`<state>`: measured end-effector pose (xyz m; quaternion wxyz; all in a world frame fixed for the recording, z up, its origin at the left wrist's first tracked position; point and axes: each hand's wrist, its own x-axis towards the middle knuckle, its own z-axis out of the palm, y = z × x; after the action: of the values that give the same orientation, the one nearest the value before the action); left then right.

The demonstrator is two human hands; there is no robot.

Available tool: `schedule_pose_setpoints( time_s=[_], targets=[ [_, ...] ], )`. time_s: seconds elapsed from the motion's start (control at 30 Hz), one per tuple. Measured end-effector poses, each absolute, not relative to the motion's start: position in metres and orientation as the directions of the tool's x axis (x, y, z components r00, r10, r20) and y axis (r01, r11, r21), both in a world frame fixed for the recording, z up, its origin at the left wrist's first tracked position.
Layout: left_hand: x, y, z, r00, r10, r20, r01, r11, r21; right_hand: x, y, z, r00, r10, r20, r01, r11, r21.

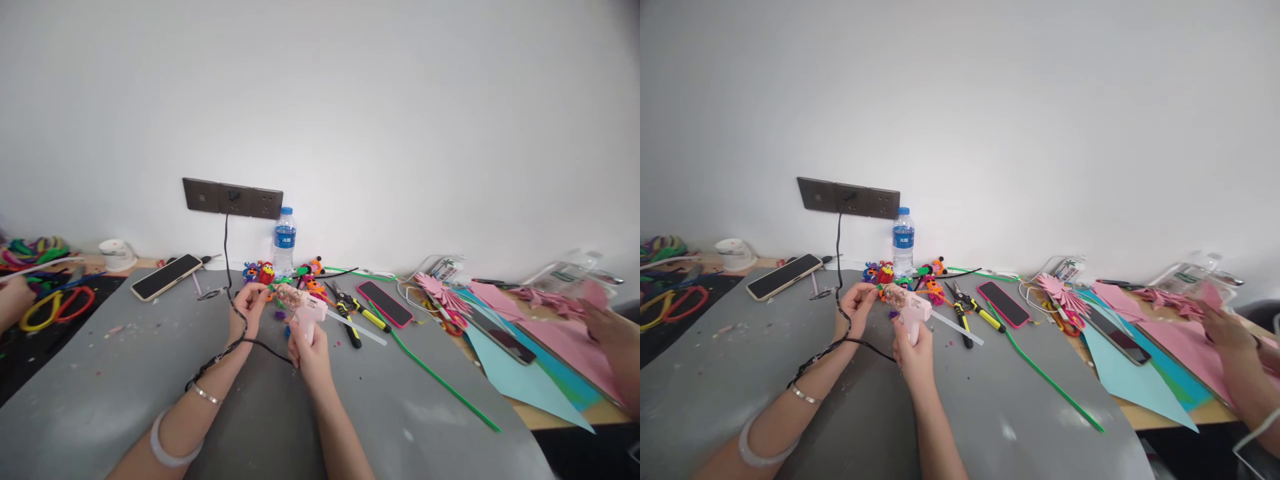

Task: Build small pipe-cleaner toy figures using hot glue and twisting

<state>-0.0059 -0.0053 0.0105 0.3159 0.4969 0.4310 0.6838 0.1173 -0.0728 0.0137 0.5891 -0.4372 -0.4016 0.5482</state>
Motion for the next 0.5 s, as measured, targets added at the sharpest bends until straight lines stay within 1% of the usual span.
schedule_pose_setpoints(
  time_s=[0.3,0.5],
  targets=[
    [-0.006,-0.007,0.013,-0.315,0.860,0.402,-0.023,-0.430,0.902,0.123,-0.082,0.042,0.081,0.996,-0.046,-0.238,-0.026,-0.971],
    [-0.006,-0.008,0.015,-0.322,0.856,0.404,-0.047,-0.441,0.896,0.128,-0.082,0.050,0.061,0.996,-0.063,-0.191,-0.050,-0.980]
  ],
)
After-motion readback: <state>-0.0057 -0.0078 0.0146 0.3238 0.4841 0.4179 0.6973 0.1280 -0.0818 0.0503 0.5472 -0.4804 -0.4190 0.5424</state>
